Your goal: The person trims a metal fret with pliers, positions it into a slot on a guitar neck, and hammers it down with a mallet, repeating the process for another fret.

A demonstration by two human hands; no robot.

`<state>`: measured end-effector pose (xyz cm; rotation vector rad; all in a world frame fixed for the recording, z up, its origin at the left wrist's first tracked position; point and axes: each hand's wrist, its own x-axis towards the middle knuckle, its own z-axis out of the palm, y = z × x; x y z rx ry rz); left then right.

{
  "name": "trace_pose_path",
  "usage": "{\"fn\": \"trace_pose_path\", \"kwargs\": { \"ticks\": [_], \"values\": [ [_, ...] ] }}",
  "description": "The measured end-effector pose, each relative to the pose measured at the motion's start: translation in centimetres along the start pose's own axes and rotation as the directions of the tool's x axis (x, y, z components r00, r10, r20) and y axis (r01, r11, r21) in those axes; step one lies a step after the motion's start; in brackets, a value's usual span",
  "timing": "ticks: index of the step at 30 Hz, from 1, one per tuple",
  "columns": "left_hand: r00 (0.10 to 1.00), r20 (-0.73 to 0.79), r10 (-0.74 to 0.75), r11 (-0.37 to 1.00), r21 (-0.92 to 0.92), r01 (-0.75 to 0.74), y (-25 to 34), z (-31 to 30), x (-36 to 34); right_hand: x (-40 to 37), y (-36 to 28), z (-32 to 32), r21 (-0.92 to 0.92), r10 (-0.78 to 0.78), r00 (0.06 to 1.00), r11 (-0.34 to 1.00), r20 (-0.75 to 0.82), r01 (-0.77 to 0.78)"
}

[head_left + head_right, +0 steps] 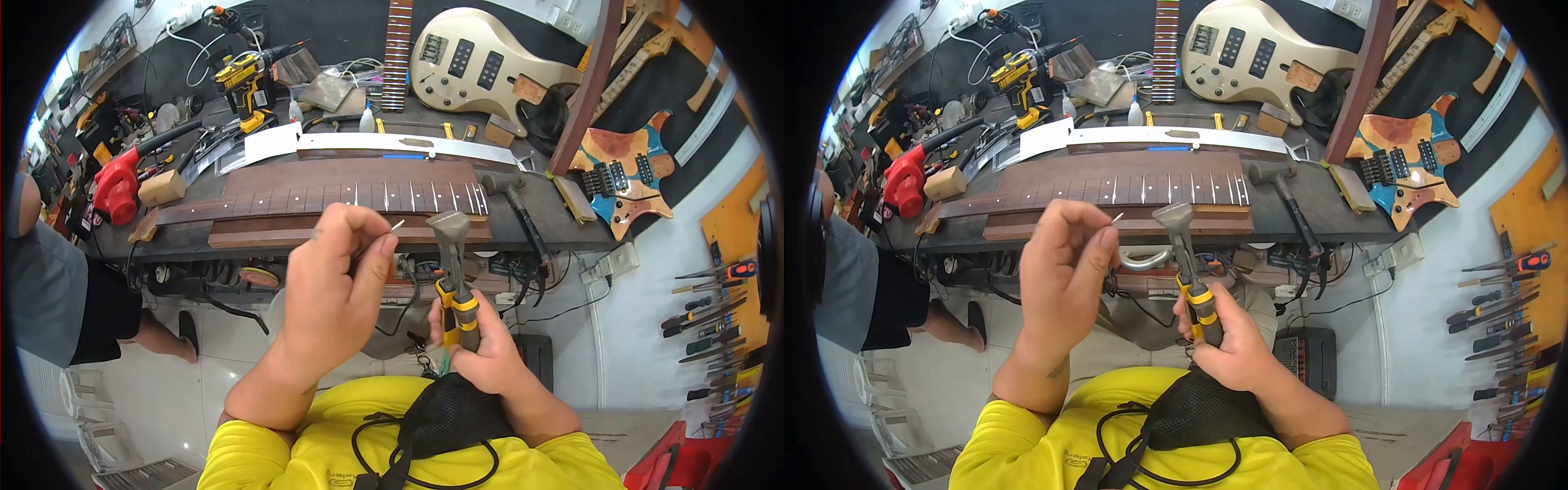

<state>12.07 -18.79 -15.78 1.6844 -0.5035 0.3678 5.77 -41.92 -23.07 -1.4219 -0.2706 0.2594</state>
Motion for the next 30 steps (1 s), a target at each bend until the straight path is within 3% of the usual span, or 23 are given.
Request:
{"fn": "trace_pose_path", "kwargs": {
  "ticks": [2, 5, 12, 14, 18, 21, 24, 27, 29, 30],
  "values": [
    [1.000, 0.001, -0.001, 0.999, -0.033, 0.001, -0.6, 0.0, -0.1, -0.3, 0.1, -0.3, -0.205, -0.035, 0.999, 0.978, -0.017, 0.030],
    [1.000, 0.019, 0.007, 0.999, -0.043, -0.006, -0.7, 0.2, -0.2, -0.3, 0.0, 0.1, -0.275, -0.135, 0.990, 0.954, -0.030, 0.122],
    [0.997, 0.073, 0.036, 0.999, 0.006, -0.036, -0.4, 0.0, -0.3, -0.4, 0.1, -0.1, -0.335, -0.143, 0.989, 0.930, 0.041, 0.149],
    [0.995, 0.075, 0.066, 0.997, 0.046, -0.069, -0.4, -0.2, -0.2, -0.7, 0.9, -0.9, -0.468, -0.202, 0.972, 0.852, 0.122, 0.235],
    [0.988, 0.089, 0.130, 0.981, 0.131, -0.141, -0.1, -0.4, -0.2, -0.6, 0.7, -1.0, -0.483, -0.202, 0.971, 0.843, 0.127, 0.239],
    [0.985, 0.104, 0.135, 0.985, 0.089, -0.145, -0.4, -0.6, -0.1, -0.7, 0.8, -0.9, -0.482, -0.185, 0.975, 0.847, 0.126, 0.223],
    [0.988, 0.099, 0.122, 0.990, 0.054, -0.127, -0.7, -0.5, -0.3, -0.6, 0.8, -0.5, -0.503, -0.272, 0.957, 0.817, 0.098, 0.283],
    [0.990, 0.094, 0.103, 0.994, 0.038, -0.107, -0.5, -0.4, -0.4, -0.4, 0.4, 0.4, -0.538, -0.239, 0.971, 0.816, 0.017, 0.210],
    [0.988, 0.095, 0.120, 0.992, 0.024, -0.123, -0.9, -0.5, -0.2, -0.3, 1.3, 1.1, -0.317, -0.280, 0.939, 0.925, -0.200, 0.208],
    [0.986, 0.096, 0.137, 0.990, 0.011, -0.139, -1.2, -0.6, -0.2, -0.2, 0.9, 1.2, -0.320, -0.281, 0.939, 0.924, -0.199, 0.208]
  ]
}}
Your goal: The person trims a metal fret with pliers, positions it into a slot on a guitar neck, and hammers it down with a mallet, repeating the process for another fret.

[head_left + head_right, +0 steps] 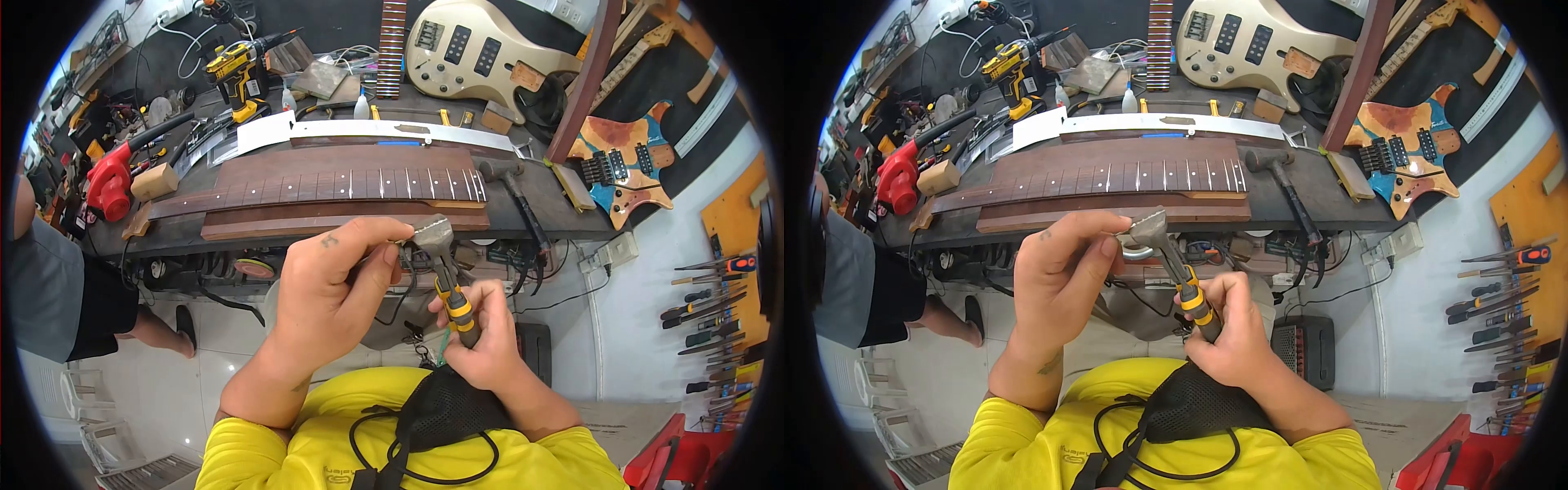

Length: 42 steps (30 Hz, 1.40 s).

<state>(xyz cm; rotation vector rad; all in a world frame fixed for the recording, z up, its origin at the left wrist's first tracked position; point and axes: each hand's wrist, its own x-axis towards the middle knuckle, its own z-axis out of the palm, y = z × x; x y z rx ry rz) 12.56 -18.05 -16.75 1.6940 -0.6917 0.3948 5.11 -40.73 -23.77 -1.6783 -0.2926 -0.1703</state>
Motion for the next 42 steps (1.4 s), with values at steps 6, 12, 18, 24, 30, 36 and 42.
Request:
{"fn": "trace_pose_path", "kwargs": {
  "ticks": [6, 12, 18, 24, 30, 36, 42],
  "values": [
    [0.890, 0.285, -0.356, 0.620, -0.640, 0.453, -2.1, -0.9, 0.5, 1.0, -1.4, -1.1, -0.171, 0.122, 0.970, 0.981, 0.210, -0.086],
    [0.908, 0.419, 0.002, 0.288, -0.870, 0.401, -5.2, 3.1, 1.7, 1.1, -0.7, -0.7, -0.083, 0.325, 0.866, 0.945, 0.381, -0.318],
    [0.821, 0.480, 0.307, -0.027, -0.858, 0.512, -6.3, 5.2, 1.0, 0.3, 1.8, -0.7, 0.151, 0.162, 0.861, 0.953, 0.483, -0.263],
    [0.832, 0.519, 0.197, 0.050, -0.852, 0.520, -5.3, 5.0, 0.8, 0.1, 1.6, -0.3, 0.250, 0.165, 0.856, 0.914, 0.490, -0.319],
    [0.822, 0.558, 0.116, 0.099, -0.829, 0.550, -5.5, 4.8, 0.6, -0.1, 1.5, 0.1, 0.335, 0.161, 0.861, 0.875, 0.482, -0.351],
    [0.829, 0.530, 0.177, 0.082, -0.847, 0.525, -5.9, 4.8, 0.9, 0.2, 1.5, 0.3, 0.280, 0.135, 0.877, 0.916, 0.462, -0.288],
    [0.803, 0.337, -0.491, 0.039, -0.913, 0.406, -3.2, 2.8, 0.5, 0.7, 0.8, -0.4, 0.206, 0.268, 0.883, 0.907, 0.386, -0.366]
  ]
}}
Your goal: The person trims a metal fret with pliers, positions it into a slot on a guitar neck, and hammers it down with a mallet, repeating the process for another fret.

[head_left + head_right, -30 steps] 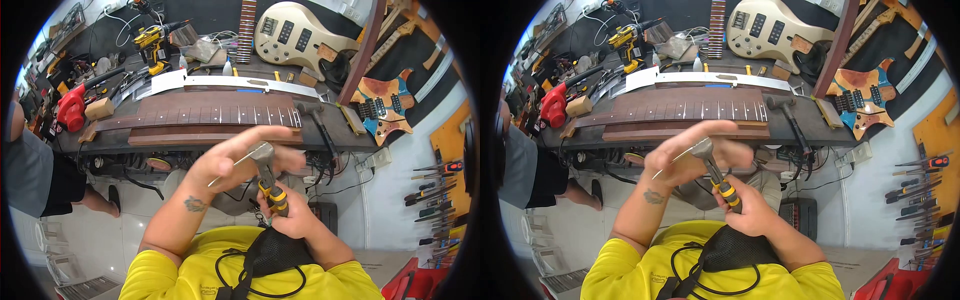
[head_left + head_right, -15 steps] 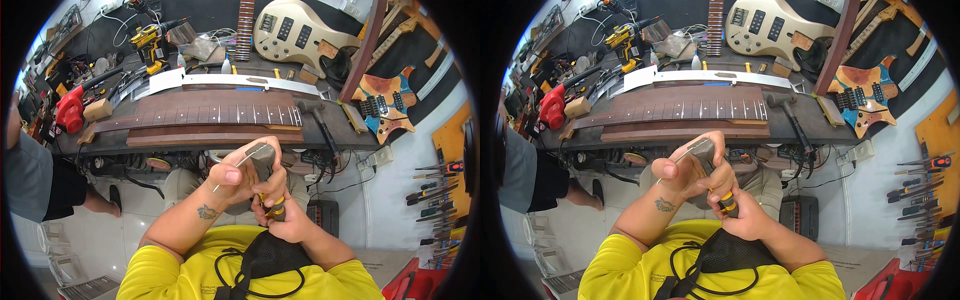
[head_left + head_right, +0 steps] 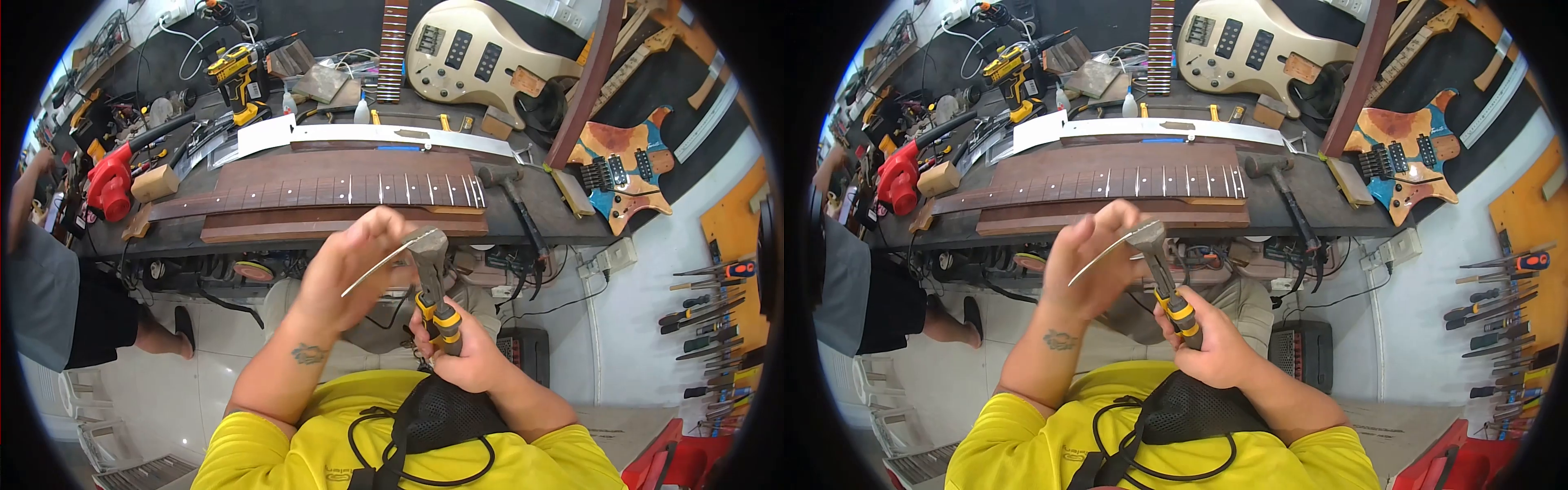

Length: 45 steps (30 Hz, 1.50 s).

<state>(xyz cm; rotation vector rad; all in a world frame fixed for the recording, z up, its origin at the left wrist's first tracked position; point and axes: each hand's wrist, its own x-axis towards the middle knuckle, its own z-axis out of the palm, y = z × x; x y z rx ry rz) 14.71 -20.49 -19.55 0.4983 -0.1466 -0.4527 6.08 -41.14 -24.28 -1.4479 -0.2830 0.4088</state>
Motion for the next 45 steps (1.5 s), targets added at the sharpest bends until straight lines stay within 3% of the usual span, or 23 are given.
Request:
{"fn": "trace_pose_path", "kwargs": {
  "ticks": [2, 3, 5, 7, 10, 17, 26, 30, 32, 33, 35, 37, 38, 45],
  "values": [
    [0.938, 0.336, -0.086, 0.950, 0.310, -0.024, 2.1, -3.3, -0.6, 0.0, 0.3, -0.4, -0.016, -0.011, 0.998, 1.000, -0.054, 0.010],
    [0.939, 0.333, -0.090, 0.950, 0.311, -0.019, 2.3, -3.5, -1.3, -0.1, 0.6, -0.5, -0.025, -0.013, 0.995, 1.000, -0.103, 0.010],
    [0.996, 0.085, -0.041, 0.881, 0.472, -0.004, 3.2, -2.1, -3.3, -0.1, 0.7, -0.5, -0.073, -0.039, 0.992, 0.997, -0.123, 0.030],
    [0.997, 0.073, -0.024, 0.885, 0.465, -0.013, 3.6, -1.9, -3.7, 0.2, 0.2, -0.7, -0.230, -0.080, 0.991, 0.972, -0.110, 0.053],
    [0.998, 0.054, -0.033, 0.894, 0.447, 0.005, 4.2, -2.0, -4.0, 0.1, -0.7, -0.3, -0.303, -0.077, 0.993, 0.952, -0.084, 0.049],
    [0.999, 0.002, -0.034, 0.844, 0.536, 0.028, 4.5, -2.4, -3.9, 0.0, -0.4, -0.3, -0.408, -0.133, 0.989, 0.908, -0.068, 0.094],
    [0.998, -0.033, -0.054, 0.859, 0.509, 0.063, 4.4, -2.2, -3.9, -0.3, -1.0, -0.1, -0.490, -0.129, 0.989, 0.868, -0.075, 0.076],
    [0.979, 0.098, -0.179, 0.861, 0.497, 0.108, 4.6, -4.2, -3.4, -0.2, -1.1, -0.5, -0.434, -0.043, 0.998, 0.901, -0.052, 0.016],
    [0.995, 0.099, 0.016, 0.951, 0.307, -0.046, 2.6, -3.5, -2.0, -0.1, -0.9, -0.5, -0.407, 0.006, 1.000, 0.913, 0.006, -0.003],
    [0.995, 0.096, 0.021, 0.950, 0.307, -0.049, 1.8, -3.2, -1.6, 0.0, -0.8, -0.3, -0.363, 0.003, 1.000, 0.932, 0.028, 0.007],
    [0.894, 0.446, 0.043, 0.991, 0.098, -0.097, 0.4, -2.8, -0.4, 0.4, -0.3, -0.2, -0.324, -0.006, 0.998, 0.946, 0.057, 0.024],
    [0.855, 0.519, -0.005, 0.995, 0.084, -0.045, -0.7, -3.2, 0.1, 0.6, 0.7, -0.3, -0.076, 0.037, 0.994, 0.997, 0.099, -0.029],
    [0.808, 0.586, -0.056, 0.997, 0.074, 0.015, -0.9, -3.3, 0.2, 0.6, 0.9, -0.2, -0.080, 0.036, 0.994, 0.996, 0.101, -0.028],
    [0.843, 0.516, -0.154, 0.987, 0.049, 0.150, -1.4, -3.2, 0.2, 0.2, 1.8, 0.1, 0.110, -0.011, 0.995, 0.994, 0.103, 0.000]
  ]
}}
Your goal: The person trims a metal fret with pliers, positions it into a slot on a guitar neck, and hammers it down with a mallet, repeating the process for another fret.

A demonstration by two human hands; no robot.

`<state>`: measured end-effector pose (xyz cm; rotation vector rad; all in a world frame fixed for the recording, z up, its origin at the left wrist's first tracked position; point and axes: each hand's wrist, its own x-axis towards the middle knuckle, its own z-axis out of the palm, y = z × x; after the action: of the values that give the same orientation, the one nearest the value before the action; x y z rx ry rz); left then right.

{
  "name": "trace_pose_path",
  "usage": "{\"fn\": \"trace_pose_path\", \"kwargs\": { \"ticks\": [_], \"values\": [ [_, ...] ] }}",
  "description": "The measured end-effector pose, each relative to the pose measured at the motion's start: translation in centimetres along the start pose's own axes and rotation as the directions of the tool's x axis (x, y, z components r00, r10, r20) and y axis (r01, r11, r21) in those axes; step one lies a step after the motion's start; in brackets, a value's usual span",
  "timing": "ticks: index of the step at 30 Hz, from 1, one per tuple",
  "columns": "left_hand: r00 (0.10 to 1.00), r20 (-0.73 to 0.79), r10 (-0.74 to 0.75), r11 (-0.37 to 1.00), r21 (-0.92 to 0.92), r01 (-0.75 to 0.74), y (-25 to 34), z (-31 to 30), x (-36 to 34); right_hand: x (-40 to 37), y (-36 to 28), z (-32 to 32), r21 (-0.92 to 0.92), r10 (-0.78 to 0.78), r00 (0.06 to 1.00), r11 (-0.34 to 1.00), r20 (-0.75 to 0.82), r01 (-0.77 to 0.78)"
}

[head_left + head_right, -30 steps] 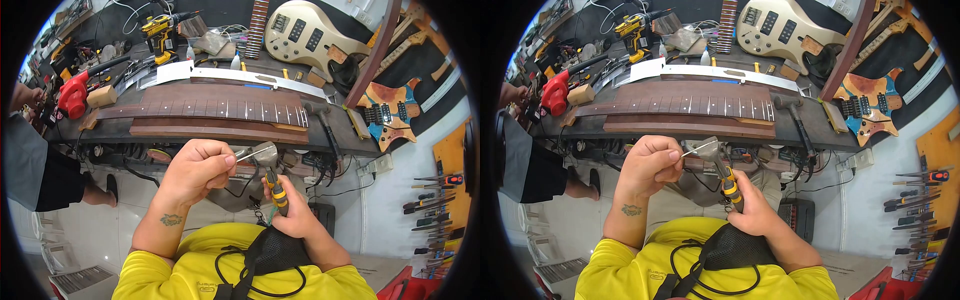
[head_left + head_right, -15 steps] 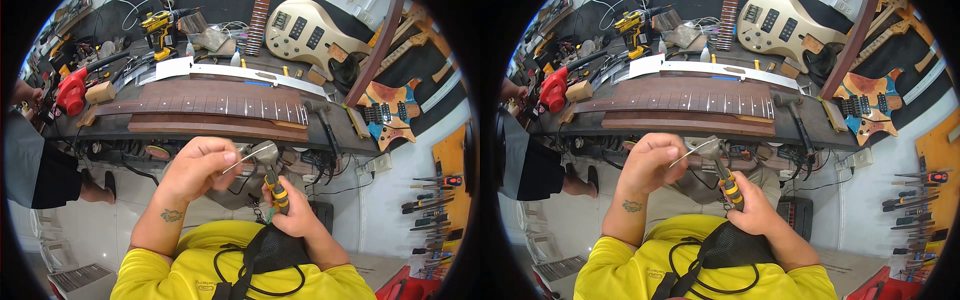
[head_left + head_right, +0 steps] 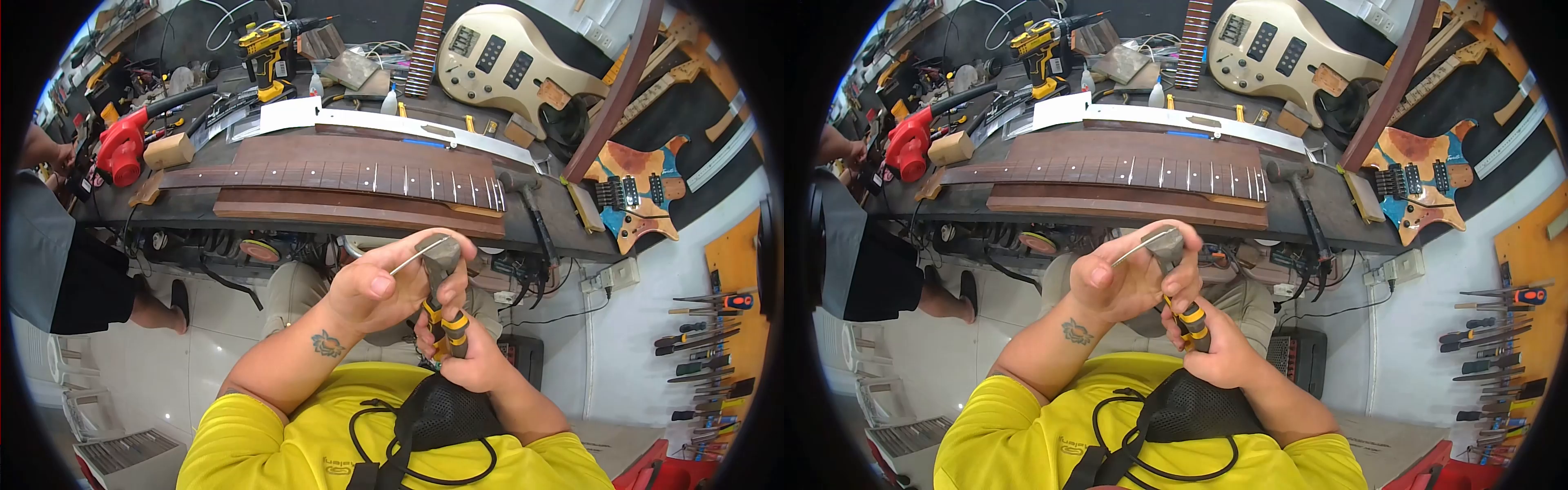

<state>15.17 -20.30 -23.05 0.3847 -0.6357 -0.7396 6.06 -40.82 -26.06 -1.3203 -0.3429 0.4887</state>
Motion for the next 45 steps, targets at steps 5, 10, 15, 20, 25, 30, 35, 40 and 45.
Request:
{"fn": "trace_pose_path", "kwargs": {
  "ticks": [5, 10, 15, 20, 25, 30, 35, 40, 45],
  "values": [
    [0.999, -0.032, 0.003, 1.000, 0.000, -0.003, -0.4, 0.2, -0.3, -0.1, 0.0, 0.1, 0.006, 0.010, 1.000, 1.000, 0.010, -0.010],
    [0.998, -0.060, 0.004, 1.000, 0.023, -0.003, -0.3, -0.1, -0.5, 0.0, 0.0, 0.3, 0.066, 0.037, 0.999, 0.997, 0.034, -0.039],
    [0.993, -0.006, 0.117, 0.993, 0.024, -0.117, 0.4, 0.6, -0.2, 0.4, -1.1, 0.6, 0.195, 0.072, 0.995, 0.977, 0.065, -0.083],
    [0.797, 0.104, 0.595, 0.442, 0.786, -0.433, 2.7, 0.4, -0.4, 0.6, -1.4, -0.1, 0.426, 0.097, 0.981, 0.890, 0.169, -0.162],
    [0.592, 0.540, 0.598, -0.392, 0.841, -0.372, 3.8, 1.7, -0.4, 1.6, 0.2, -0.8, 0.240, 0.035, 0.964, 0.965, 0.265, -0.102],
    [0.739, -0.042, 0.672, -0.114, 0.981, 0.159, 4.8, 6.0, -1.1, 0.6, -1.0, 0.1, 0.157, 0.024, 0.992, 0.987, 0.124, -0.043],
    [0.782, -0.075, 0.619, -0.157, 0.964, 0.216, 4.5, 5.7, -2.1, 0.6, -2.4, -0.6, -0.444, -0.097, 0.995, 0.893, -0.025, 0.076],
    [0.802, -0.048, 0.595, -0.206, 0.955, 0.211, 4.2, 6.1, -2.2, 0.5, -1.8, -0.5, -0.515, -0.126, 0.992, 0.852, -0.023, 0.096],
    [0.840, 0.007, 0.542, -0.205, 0.971, 0.124, 4.4, 5.6, -2.6, 0.2, -1.8, -0.2, -0.523, -0.184, 0.982, 0.841, -0.039, 0.137]
  ]
}}
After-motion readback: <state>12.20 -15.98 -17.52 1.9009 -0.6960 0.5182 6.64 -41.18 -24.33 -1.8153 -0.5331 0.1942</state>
